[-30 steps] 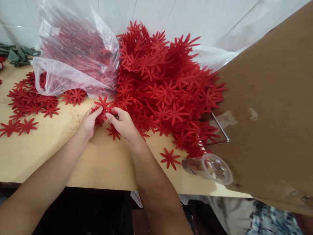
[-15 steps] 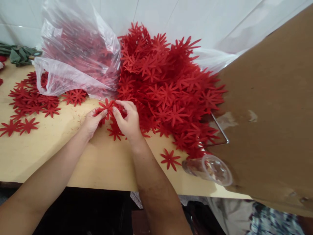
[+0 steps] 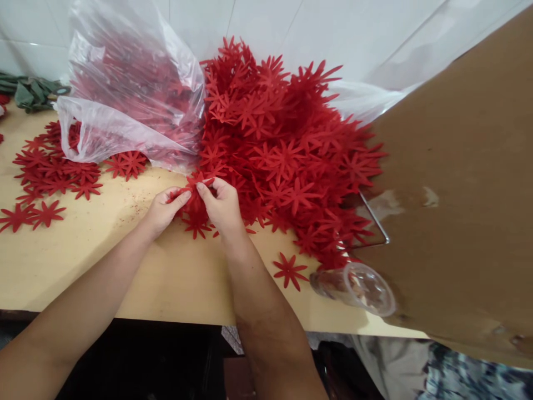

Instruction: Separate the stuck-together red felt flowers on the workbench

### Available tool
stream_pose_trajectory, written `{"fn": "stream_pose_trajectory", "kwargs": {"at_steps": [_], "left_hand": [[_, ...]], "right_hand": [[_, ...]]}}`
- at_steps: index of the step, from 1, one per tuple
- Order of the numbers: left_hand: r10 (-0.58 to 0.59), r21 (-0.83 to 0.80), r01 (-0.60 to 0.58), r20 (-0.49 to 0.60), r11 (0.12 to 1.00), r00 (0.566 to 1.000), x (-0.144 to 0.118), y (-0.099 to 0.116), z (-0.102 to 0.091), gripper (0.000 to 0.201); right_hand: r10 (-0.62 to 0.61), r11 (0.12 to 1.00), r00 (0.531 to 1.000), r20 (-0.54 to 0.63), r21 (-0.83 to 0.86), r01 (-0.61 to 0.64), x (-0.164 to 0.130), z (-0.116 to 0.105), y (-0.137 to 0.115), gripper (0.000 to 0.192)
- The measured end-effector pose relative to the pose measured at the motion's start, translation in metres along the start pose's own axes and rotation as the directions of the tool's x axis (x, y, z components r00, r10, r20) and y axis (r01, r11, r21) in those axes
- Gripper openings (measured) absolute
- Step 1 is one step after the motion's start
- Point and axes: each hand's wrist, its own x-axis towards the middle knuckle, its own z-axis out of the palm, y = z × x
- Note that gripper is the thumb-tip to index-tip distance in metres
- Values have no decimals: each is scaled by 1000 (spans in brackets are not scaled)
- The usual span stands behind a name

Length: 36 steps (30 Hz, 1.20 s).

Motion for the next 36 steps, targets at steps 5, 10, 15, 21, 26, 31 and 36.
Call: {"fn": "stream_pose_trajectory", "kwargs": {"at_steps": [5, 10, 15, 21, 26, 31, 36], "left_hand": [[-29, -31, 28, -30, 999, 999, 1, 0, -1, 12], [-72, -172, 78, 40, 982, 997, -4, 8, 2, 22], [-67, -200, 72, 30, 977, 997, -5, 9, 3, 22], [-56, -314, 10, -138, 949, 989, 2, 3, -3, 14], [-104, -330, 39, -182, 943, 978, 1, 8, -3, 12], [-113, -308, 42, -216, 951, 970, 0, 11, -3, 9], [-108, -292, 29, -256, 956, 961, 4, 9, -8, 11]], "right_hand": [[-29, 993, 995, -95, -121, 18, 0, -3, -3, 47], [-91, 959, 995, -39, -273, 77, -5, 2, -4, 52], [-96, 955, 995, 14, -281, 96, -7, 6, -2, 50], [-38, 994, 954, 297, -89, 67, -6, 8, 0, 37], [-14, 988, 971, 239, -147, 50, -3, 3, 4, 32], [-30, 952, 989, 145, -298, 73, -4, -1, 0, 34], [-86, 945, 996, 15, -315, 87, -2, -2, -3, 37]]}}
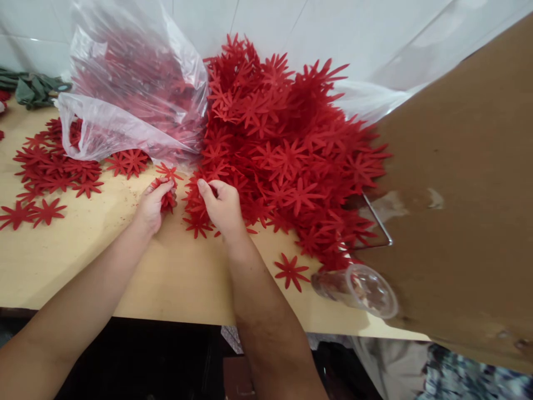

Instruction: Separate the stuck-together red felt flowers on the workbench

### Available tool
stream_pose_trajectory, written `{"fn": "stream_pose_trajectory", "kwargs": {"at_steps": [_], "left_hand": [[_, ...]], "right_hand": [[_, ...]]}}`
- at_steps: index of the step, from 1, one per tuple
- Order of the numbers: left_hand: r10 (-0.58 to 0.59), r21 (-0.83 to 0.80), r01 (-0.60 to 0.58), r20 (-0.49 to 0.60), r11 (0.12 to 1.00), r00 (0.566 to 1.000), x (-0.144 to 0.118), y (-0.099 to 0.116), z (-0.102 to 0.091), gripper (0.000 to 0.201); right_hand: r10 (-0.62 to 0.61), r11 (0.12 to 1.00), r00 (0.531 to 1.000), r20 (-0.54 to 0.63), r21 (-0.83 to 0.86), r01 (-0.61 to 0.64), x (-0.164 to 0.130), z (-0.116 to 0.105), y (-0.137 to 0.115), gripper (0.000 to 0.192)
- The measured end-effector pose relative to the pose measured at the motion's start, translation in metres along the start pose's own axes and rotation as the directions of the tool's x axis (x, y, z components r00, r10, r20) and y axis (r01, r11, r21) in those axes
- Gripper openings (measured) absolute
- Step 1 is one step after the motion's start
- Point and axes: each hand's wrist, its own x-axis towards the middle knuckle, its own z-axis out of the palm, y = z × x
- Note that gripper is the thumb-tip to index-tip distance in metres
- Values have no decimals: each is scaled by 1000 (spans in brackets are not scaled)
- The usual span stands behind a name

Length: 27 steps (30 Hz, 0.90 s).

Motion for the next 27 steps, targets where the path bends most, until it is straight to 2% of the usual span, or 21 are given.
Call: {"fn": "stream_pose_trajectory", "kwargs": {"at_steps": [3, 5, 8, 11, 14, 19, 22, 25, 27], "left_hand": [[-19, 58, 18, 21, 998, 1000, 1, -1, 0, 10], [-17, 113, 9, 72, 994, 997, -1, -2, 1, 9], [15, 194, -48, 171, 980, 985, -3, -6, 3, 9], [37, 272, -104, 239, 957, 970, -4, -12, 4, 7], [35, 370, -143, 282, 918, 959, -3, -16, 3, 5], [79, 493, -221, 294, 842, 953, -1, -23, 0, 6], [114, 536, -269, 305, 800, 945, 0, -27, -2, 15], [151, 527, -283, 279, 802, 948, 1, -29, -3, 30], [166, 488, -269, 245, 830, 955, 2, -27, -3, 30]], "right_hand": [[-26, 991, 998, -53, 127, 32, 3, 0, 5, 21], [-26, 978, 999, -40, 207, 34, 4, 1, 9, 16], [-5, 972, 1000, -11, 236, 7, 4, 2, 9, 13], [13, 972, 999, -44, 236, -2, 4, -1, 6, 15], [21, 978, 990, -140, 209, 9, 6, -5, 4, 23], [-21, 996, 973, -228, 78, 40, 8, -14, 3, 37], [-38, 999, 965, -260, 19, 45, 8, -18, 2, 41], [-36, 999, 954, -298, 17, 43, 9, -19, 4, 42], [-28, 996, 960, -278, 75, 51, 10, -18, 6, 37]]}}
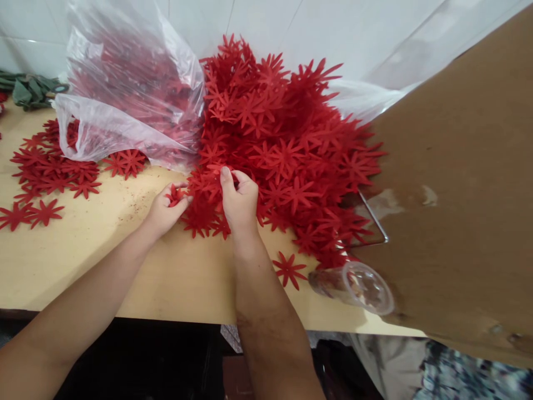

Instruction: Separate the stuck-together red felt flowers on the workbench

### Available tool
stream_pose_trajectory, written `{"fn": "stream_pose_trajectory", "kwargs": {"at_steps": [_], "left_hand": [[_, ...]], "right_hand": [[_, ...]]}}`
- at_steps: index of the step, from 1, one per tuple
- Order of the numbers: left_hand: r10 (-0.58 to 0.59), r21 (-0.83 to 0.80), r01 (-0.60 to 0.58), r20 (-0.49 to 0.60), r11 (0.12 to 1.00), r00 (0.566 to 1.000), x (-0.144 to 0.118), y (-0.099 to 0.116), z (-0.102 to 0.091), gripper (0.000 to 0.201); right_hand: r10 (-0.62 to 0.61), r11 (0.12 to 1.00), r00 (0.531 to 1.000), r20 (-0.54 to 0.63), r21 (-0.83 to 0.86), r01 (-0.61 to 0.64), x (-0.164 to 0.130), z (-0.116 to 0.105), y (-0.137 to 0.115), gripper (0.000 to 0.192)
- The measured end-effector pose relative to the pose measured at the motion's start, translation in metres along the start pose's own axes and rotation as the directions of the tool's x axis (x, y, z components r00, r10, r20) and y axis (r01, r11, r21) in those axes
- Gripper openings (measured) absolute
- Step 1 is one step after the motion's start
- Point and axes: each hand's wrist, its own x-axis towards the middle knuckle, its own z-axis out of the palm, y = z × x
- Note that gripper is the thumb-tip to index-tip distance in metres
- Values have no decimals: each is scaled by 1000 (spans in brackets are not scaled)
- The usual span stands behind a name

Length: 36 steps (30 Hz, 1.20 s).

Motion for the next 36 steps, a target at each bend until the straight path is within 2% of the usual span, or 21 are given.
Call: {"fn": "stream_pose_trajectory", "kwargs": {"at_steps": [5, 9, 12, 18, 23, 30, 36], "left_hand": [[-71, -153, 60, -67, 986, 995, 1, 15, -3, 9], [-80, -356, 83, 24, 931, 996, -3, 25, -2, 17], [-67, -443, 97, 83, 891, 994, -5, 27, 0, 27], [-77, -407, 101, 77, 908, 994, -6, 26, 0, 37], [-35, -363, 83, 137, 928, 990, -5, 22, 1, 37], [-104, -330, 97, -4, 939, 995, 2, 13, -1, 16], [-111, -346, 87, -51, 934, 993, 2, 14, -3, 17]], "right_hand": [[13, 991, 991, 130, 132, -30, -3, 7, 4, 32], [33, 989, 974, 224, 136, -65, -11, 14, -1, 31], [-14, 991, 961, 275, 135, -24, -15, 18, -4, 30], [-60, 994, 953, 296, 105, 30, -19, 24, -1, 36], [1, 994, 958, 286, 103, -32, -23, 26, -5, 42], [-11, 995, 991, 134, 96, -2, -18, 24, 0, 38], [9, 990, 980, 197, 133, -36, -16, 24, 4, 37]]}}
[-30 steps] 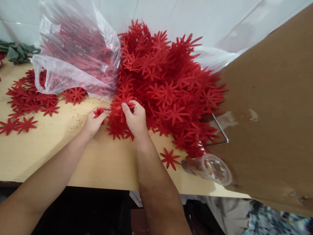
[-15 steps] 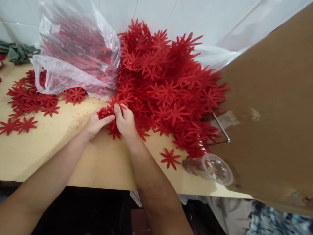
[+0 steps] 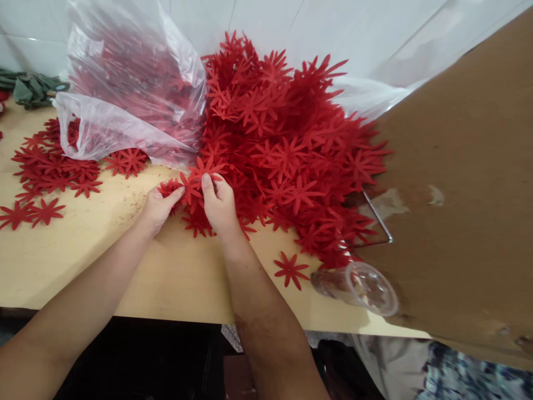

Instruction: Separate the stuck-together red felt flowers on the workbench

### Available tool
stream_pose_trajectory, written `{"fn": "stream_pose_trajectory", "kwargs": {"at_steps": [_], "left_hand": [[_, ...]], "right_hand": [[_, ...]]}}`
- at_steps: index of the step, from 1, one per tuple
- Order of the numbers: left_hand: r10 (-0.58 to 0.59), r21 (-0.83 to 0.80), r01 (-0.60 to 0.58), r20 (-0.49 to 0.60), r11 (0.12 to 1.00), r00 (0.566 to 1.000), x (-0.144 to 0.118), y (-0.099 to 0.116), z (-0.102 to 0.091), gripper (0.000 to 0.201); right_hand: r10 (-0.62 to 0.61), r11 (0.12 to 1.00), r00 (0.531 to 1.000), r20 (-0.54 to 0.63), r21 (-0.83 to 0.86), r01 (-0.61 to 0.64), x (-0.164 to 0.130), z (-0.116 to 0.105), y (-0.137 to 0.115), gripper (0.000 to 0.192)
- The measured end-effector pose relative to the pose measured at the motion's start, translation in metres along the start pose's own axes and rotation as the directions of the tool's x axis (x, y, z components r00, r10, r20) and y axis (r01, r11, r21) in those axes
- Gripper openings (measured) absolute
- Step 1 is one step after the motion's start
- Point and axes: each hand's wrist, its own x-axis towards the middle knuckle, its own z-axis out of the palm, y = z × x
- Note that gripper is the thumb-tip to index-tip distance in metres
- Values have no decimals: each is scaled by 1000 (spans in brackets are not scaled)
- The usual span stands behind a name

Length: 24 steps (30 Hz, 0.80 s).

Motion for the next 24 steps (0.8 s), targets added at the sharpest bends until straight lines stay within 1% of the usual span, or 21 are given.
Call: {"fn": "stream_pose_trajectory", "kwargs": {"at_steps": [2, 4, 6, 7, 9, 12, 14, 16, 18, 22, 24], "left_hand": [[1, 24, -1, 4, 1000, 1000, 0, -1, 0, 17], [3, 46, -3, 1, 999, 1000, 1, -2, 0, 16], [5, 61, -5, -9, 998, 1000, 2, -2, 0, 15], [4, 67, -3, -11, 998, 1000, 2, -2, -1, 15], [-7, 89, 7, -5, 996, 1000, 2, -1, -1, 14], [10, 137, -10, -1, 990, 1000, 1, 1, 0, 13], [40, 158, -40, 5, 987, 999, 1, 2, 0, 12], [50, 156, -54, 25, 986, 998, 1, 1, 1, 11], [38, 142, -42, 36, 989, 999, 1, -1, 1, 10], [18, 110, -25, 64, 994, 998, 0, -4, 0, 17], [11, 93, -19, 83, 995, 996, -1, -4, 0, 22]], "right_hand": [[0, 1000, 1000, 15, -1, 0, 0, 0, -2, 37], [13, 1000, 1000, -1, 6, -13, 0, 0, -3, 38], [34, 999, 999, -12, 33, -33, -1, 0, -5, 38], [40, 998, 999, 2, 50, -41, -1, 1, -5, 38], [37, 997, 997, 74, 71, -42, -3, 1, -6, 37], [19, 998, 979, 205, 49, -29, -4, 2, -5, 34], [14, 999, 968, 249, 27, -21, -4, 2, -3, 30], [3, 1000, 971, 239, 20, -8, -3, 1, -1, 27], [-4, 1000, 979, 202, 24, 0, -3, 2, 0, 25], [12, 999, 986, 165, 43, -19, -4, 3, 0, 25], [22, 999, 989, 147, 25, -26, -5, 4, -1, 26]]}}
